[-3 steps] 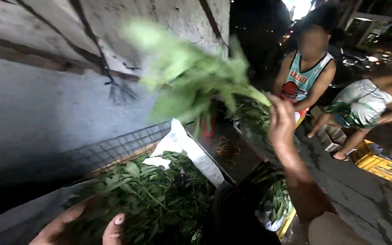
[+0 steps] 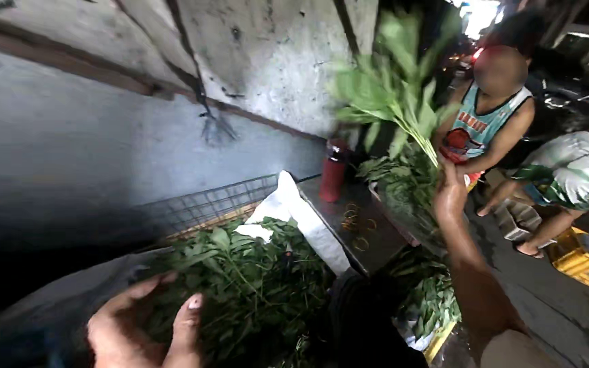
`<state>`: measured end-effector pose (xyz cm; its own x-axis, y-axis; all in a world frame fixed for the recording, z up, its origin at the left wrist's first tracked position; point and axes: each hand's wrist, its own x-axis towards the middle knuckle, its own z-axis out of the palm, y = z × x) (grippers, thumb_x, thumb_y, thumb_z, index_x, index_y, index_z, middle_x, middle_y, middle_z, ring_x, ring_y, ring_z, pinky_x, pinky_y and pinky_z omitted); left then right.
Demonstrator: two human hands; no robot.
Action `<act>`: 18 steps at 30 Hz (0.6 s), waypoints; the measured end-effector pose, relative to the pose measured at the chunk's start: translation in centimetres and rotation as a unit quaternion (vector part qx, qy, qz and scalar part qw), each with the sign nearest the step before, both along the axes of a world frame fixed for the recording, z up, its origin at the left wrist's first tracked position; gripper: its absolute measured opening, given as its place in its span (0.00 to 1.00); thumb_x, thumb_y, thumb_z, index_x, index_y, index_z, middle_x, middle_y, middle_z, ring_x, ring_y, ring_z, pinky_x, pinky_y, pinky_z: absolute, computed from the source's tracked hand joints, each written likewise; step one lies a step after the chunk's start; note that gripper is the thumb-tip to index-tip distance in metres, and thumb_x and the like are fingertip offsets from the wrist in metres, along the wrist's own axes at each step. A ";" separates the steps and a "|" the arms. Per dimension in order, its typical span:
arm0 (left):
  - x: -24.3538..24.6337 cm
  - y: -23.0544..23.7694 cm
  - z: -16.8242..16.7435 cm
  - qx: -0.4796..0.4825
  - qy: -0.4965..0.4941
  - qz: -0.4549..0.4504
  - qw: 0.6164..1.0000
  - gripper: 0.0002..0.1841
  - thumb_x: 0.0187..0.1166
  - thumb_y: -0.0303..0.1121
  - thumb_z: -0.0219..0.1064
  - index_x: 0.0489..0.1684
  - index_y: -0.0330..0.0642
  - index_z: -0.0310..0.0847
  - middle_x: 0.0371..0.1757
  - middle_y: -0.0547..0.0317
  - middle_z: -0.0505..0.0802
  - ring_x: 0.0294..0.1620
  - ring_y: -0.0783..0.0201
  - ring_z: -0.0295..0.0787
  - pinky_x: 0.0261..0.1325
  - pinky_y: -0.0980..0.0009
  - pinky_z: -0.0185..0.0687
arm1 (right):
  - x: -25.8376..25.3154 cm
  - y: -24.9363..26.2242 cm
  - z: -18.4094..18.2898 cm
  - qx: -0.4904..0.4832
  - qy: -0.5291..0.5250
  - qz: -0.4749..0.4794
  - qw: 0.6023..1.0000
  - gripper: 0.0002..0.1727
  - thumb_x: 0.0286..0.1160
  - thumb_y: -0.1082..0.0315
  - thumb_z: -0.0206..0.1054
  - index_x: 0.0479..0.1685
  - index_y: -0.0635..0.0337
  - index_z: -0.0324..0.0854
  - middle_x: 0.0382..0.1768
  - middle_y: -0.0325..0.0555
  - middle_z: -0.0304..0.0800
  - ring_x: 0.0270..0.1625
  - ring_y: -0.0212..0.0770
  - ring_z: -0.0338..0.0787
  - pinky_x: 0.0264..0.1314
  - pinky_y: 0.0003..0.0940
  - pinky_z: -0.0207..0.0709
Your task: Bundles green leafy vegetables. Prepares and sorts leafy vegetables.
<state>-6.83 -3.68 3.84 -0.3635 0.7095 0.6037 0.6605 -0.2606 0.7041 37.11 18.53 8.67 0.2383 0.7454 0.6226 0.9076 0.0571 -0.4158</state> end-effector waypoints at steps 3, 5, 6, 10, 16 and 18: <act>-0.9 0.4 -0.5 -0.013 -0.023 0.014 1.000 0.29 0.82 0.40 0.65 0.72 0.22 0.67 0.67 0.35 0.84 0.70 0.59 0.82 0.75 0.63 0.76 | 3.0 1.7 -4.4 -0.193 -0.026 -0.076 0.978 0.26 0.83 0.63 0.64 0.81 0.53 0.74 0.74 0.71 0.77 0.73 0.74 0.80 0.70 0.70 0.76; -1.8 0.4 -0.9 -0.036 -0.052 0.039 0.997 0.26 0.81 0.38 0.64 0.71 0.27 0.69 0.65 0.39 0.86 0.67 0.60 0.84 0.72 0.61 0.80 | 3.8 1.7 -6.3 -0.253 -0.065 -0.100 0.960 0.32 0.83 0.56 0.65 0.85 0.55 0.70 0.79 0.75 0.70 0.80 0.77 0.71 0.77 0.71 0.68; -2.4 0.4 -1.1 -0.048 -0.068 0.051 0.995 0.22 0.81 0.35 0.64 0.69 0.30 0.71 0.64 0.42 0.87 0.65 0.61 0.86 0.69 0.61 0.82 | 3.7 1.5 -6.6 -0.249 -0.078 -0.107 0.959 0.33 0.84 0.54 0.64 0.86 0.55 0.69 0.80 0.78 0.67 0.81 0.80 0.68 0.77 0.74 0.66; -5.4 0.7 -2.3 -0.077 -0.145 0.094 0.982 0.14 0.84 0.27 0.64 0.63 0.34 0.76 0.59 0.50 0.89 0.58 0.65 0.88 0.64 0.64 0.84 | 0.6 0.7 -5.8 -0.132 -0.067 -0.101 0.984 0.38 0.85 0.48 0.58 0.91 0.57 0.61 0.85 0.82 0.55 0.85 0.86 0.55 0.79 0.86 0.48; -9.0 2.6 -6.8 -0.008 -0.293 0.130 0.947 0.08 0.87 0.28 0.61 0.56 0.36 0.78 0.49 0.58 0.89 0.49 0.70 0.89 0.59 0.68 0.86 | -16.5 -0.3 -6.8 -0.062 -0.081 0.260 0.960 0.23 0.86 0.62 0.57 0.70 0.70 0.81 0.73 0.74 0.78 0.78 0.72 0.75 0.82 0.64 0.67; -9.7 3.4 -8.6 -0.004 -0.365 0.146 0.919 0.07 0.88 0.28 0.59 0.54 0.37 0.78 0.45 0.60 0.90 0.44 0.70 0.90 0.53 0.69 0.88 | -23.8 -0.1 -9.8 -0.217 -0.025 0.387 0.896 0.20 0.89 0.65 0.56 0.68 0.70 0.80 0.71 0.66 0.80 0.75 0.59 0.80 0.80 0.53 0.72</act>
<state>-16.57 -0.24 -4.76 -0.8459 0.5201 0.1181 0.0515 -0.1408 0.9887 13.29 18.39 -1.11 -0.4748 0.8498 0.2290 0.6846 0.5201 -0.5107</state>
